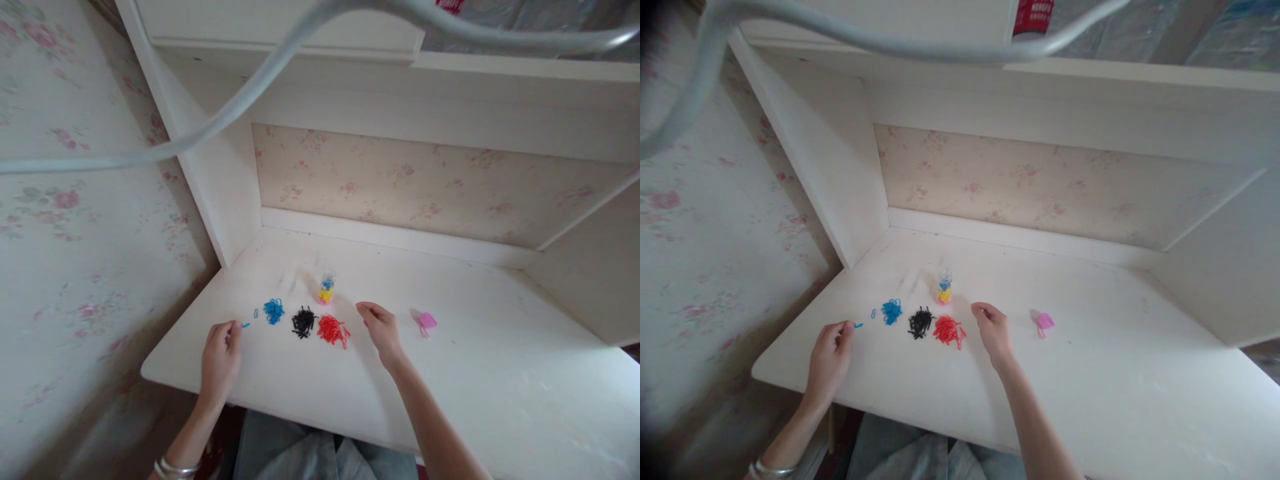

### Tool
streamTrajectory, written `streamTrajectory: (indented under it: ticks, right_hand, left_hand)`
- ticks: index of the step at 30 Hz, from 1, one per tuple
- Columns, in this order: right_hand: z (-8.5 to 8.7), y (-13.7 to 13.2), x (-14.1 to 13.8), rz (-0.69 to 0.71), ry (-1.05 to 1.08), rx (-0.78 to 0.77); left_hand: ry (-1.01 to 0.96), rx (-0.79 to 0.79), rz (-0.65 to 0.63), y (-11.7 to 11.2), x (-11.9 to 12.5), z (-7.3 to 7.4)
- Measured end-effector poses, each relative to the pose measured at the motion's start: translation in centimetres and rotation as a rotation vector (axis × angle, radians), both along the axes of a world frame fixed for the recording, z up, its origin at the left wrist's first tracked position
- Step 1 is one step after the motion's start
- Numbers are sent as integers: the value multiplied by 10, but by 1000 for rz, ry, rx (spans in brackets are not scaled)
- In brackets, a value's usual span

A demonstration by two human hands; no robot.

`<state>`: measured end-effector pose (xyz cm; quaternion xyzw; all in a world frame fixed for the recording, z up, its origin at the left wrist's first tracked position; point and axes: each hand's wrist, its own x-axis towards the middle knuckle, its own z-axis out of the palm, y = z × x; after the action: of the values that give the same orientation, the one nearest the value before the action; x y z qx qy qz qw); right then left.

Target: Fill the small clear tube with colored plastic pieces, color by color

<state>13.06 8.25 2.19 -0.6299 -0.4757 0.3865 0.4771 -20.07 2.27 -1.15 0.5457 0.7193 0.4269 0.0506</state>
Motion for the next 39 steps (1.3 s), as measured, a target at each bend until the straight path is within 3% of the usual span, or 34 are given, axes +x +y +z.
streamTrajectory:
  ticks: [4, 7, 15, 21, 33, 36, 39]
  right_hand:
    - [-26, -30, 16, -8, -136, -22]
    - [-33, -47, 14, 53, -297, 20]
    - [-30, -51, 8, 148, -470, 35]
    - [-32, -51, 11, 159, -499, 68]
    - [-30, -51, 10, 164, -519, 44]
    - [-32, -50, 10, 169, -513, 49]
    - [-33, -49, 11, 166, -510, 51]
  left_hand:
    - [-28, -5, -2, 0, 1, 2]
    - [-68, 1, 4, 0, 2, 2]
    - [-60, 0, -14, -1, 5, 2]
    - [0, 16, -82, 1, 9, 4]
    - [-27, -3, -64, -2, 10, 7]
    - [-68, 0, -83, -4, 20, 12]
    - [-121, 25, -144, 0, 41, 27]
